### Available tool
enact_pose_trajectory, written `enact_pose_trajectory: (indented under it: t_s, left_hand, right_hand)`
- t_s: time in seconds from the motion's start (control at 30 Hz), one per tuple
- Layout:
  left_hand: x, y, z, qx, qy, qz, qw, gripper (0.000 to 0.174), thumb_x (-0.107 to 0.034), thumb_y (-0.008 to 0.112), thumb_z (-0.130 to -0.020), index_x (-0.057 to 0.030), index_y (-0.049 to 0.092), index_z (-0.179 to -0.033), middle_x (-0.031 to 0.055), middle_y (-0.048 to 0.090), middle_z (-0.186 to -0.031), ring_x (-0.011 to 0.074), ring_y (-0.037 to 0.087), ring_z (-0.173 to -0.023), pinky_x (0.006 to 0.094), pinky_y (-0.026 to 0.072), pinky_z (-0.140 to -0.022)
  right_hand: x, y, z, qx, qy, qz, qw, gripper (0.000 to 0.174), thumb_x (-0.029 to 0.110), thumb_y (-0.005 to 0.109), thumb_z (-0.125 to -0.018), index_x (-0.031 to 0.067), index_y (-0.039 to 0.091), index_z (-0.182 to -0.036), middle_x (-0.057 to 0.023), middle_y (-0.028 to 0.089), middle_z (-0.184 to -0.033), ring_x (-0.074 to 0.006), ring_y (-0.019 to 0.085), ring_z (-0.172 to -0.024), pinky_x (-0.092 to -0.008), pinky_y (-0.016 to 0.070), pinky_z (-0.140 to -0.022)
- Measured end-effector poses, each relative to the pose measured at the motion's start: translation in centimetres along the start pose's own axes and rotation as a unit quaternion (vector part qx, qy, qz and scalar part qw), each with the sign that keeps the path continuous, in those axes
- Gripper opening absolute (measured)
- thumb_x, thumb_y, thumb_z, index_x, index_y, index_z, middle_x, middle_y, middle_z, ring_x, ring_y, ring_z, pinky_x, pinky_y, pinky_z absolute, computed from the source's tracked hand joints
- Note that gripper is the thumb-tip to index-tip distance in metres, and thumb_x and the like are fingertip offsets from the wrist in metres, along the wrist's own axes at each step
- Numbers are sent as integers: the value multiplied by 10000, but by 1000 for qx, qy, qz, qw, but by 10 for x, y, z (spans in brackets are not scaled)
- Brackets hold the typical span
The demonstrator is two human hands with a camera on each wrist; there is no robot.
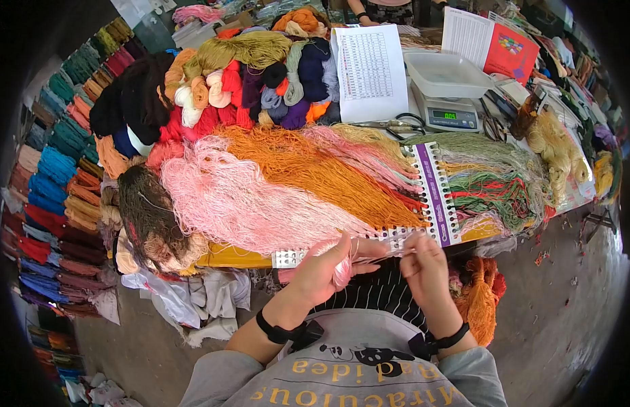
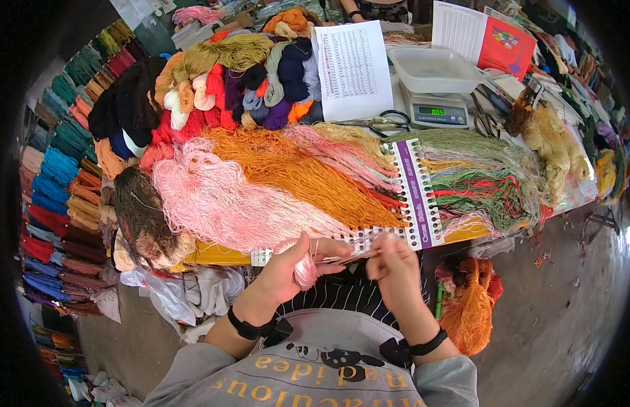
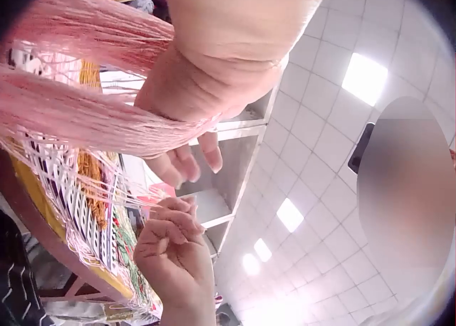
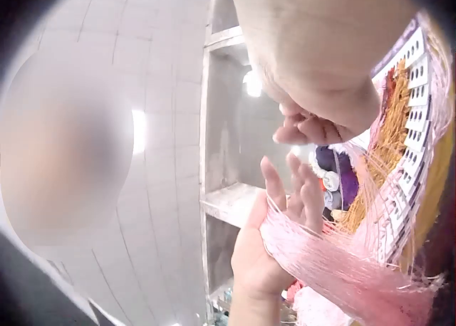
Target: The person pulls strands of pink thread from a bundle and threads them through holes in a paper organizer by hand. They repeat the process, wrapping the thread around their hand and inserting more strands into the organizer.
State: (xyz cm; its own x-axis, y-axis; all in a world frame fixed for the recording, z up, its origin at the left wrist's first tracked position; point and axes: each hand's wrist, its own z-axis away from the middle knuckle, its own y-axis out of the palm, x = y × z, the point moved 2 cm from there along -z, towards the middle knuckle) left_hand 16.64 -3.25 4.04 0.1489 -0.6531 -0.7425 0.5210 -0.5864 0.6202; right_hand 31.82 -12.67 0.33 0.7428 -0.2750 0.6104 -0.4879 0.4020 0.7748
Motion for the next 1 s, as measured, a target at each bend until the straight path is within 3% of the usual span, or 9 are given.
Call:
enact_pose_trajectory:
  t_s: [0.1,0.17,0.33,0.63,0.7,0.83,0.93,0.97,1.0]
  left_hand:
    - [7,8,0,-9,12,-12,1000,582,-439,262,-977,44,495,-1205,125,580,-1111,201,598,-887,304,475,-769]
    - [4,8,1,73,-10,-47,996,557,-405,311,-977,47,419,-1283,103,552,-1160,176,586,-861,285,487,-687]
    - [12,7,2,29,-5,-56,998,582,-432,279,-980,28,385,-1322,61,547,-1106,136,550,-851,249,463,-661]
    - [9,2,-1,87,-28,71,993,598,-448,266,-969,31,442,-1279,97,568,-1068,181,575,-845,301,491,-717]
    - [4,6,1,-17,-52,85,995,615,-472,261,-965,14,435,-1299,111,567,-1073,212,567,-918,333,485,-790]
    - [5,-2,1,-9,-27,77,997,608,-474,256,-966,16,475,-1252,108,560,-1097,215,555,-971,343,477,-821]
    - [-2,-7,5,-74,30,-29,996,616,-497,259,-959,19,512,-1182,83,560,-1054,187,571,-872,343,482,-812]
    - [-7,-7,10,-97,44,-41,993,553,-446,316,-965,29,526,-1157,101,576,-1001,170,576,-818,307,485,-745]
    - [-12,-9,14,-119,58,-54,990,491,-395,374,-970,38,540,-1133,120,593,-947,154,581,-765,271,488,-678]
  right_hand:
    - [-12,20,11,109,42,328,937,160,106,519,-917,-31,599,-937,-62,575,-913,-95,551,-556,-194,381,-484]
    - [-25,31,16,115,9,324,939,83,41,575,-872,-38,593,-890,-68,568,-860,-88,533,-538,-197,404,-482]
    - [-30,28,16,127,22,292,947,56,32,565,-879,-17,552,-854,-41,510,-831,-75,524,-563,-197,404,-478]
    - [-21,28,20,152,32,263,952,80,79,495,-929,10,527,-903,-40,563,-798,-91,558,-608,-208,426,-544]
    - [-19,30,22,140,43,252,957,92,90,486,-935,12,523,-902,-40,573,-781,-95,565,-609,-207,427,-546]
    - [-17,28,25,131,73,243,958,128,130,491,-943,14,515,-896,-24,558,-712,-78,543,-585,-200,408,-529]
    - [-18,20,23,153,141,302,930,137,147,517,-934,11,518,-913,-2,529,-672,-57,501,-560,-198,384,-500]
    - [-15,19,25,183,139,416,880,138,143,546,-919,8,529,-942,-2,505,-661,-44,471,-552,-207,370,-477]
    - [-11,19,27,183,139,416,880,138,143,546,-919,8,529,-942,-2,505,-661,-44,471,-552,-207,370,-477]
